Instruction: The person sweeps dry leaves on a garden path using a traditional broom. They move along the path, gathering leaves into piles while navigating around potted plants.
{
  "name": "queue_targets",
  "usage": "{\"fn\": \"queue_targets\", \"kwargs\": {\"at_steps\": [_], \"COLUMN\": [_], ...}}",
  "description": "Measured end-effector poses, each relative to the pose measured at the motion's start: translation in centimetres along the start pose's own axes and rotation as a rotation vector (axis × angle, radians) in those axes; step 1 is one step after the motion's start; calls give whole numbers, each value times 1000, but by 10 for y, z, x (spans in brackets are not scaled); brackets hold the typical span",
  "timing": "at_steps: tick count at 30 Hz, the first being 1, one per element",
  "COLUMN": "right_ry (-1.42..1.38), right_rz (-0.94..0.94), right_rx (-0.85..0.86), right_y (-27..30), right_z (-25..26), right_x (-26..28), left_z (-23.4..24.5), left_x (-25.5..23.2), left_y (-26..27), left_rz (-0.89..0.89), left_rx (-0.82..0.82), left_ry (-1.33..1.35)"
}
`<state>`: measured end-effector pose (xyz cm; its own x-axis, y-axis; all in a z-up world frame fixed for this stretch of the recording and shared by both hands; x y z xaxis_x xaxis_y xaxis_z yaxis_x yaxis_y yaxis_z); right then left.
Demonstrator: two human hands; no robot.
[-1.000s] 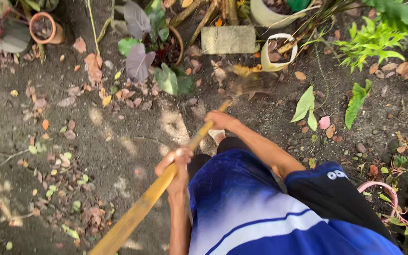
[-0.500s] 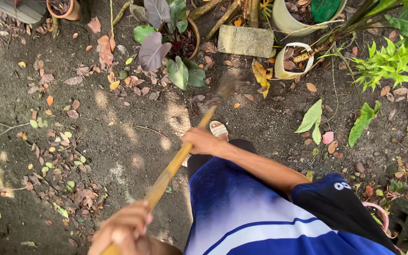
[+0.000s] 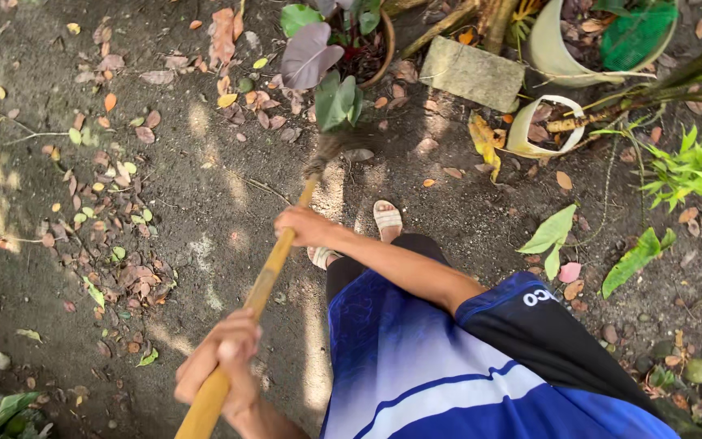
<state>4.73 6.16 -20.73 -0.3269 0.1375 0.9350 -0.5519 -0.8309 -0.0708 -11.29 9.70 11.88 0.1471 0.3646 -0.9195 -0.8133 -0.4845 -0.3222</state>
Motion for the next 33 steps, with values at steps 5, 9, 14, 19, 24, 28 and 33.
{"fn": "queue_targets", "kwargs": {"at_steps": [5,9,14,19,24,28,33], "right_ry": [99,153,160,33,1,0,112], "right_rz": [98,62,-210,-308,54,161,313], "right_rx": [-1,-9,-126,59,80,173,81], "right_y": [16,79,155,138,11,-32,-11], "right_z": [16,48,72,26,-46,-67,-51], "right_x": [89,102,49,-25,-31,13,81], "left_z": [70,82,-2,-24,-1,24,113], "left_x": [-42,-37,24,27,5,3,0], "left_y": [-25,-41,-27,-24,0,25,24], "left_rz": [42,-74,127,188,81,-46,-230], "left_rx": [462,499,228,222,-40,-172,204], "left_ry": [-130,200,525,351,73,-23,48]}}
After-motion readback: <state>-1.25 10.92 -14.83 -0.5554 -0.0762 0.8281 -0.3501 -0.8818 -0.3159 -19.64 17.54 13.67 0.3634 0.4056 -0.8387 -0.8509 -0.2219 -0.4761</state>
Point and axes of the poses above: each hand's wrist, its own y-axis away from the middle knuckle, its own z-axis out of the back of the hand, x = y × z, the point moved 1 cm from there along -y, towards the middle knuckle, and after that the axes turned 2 degrees about z, right-handed, at the moved point
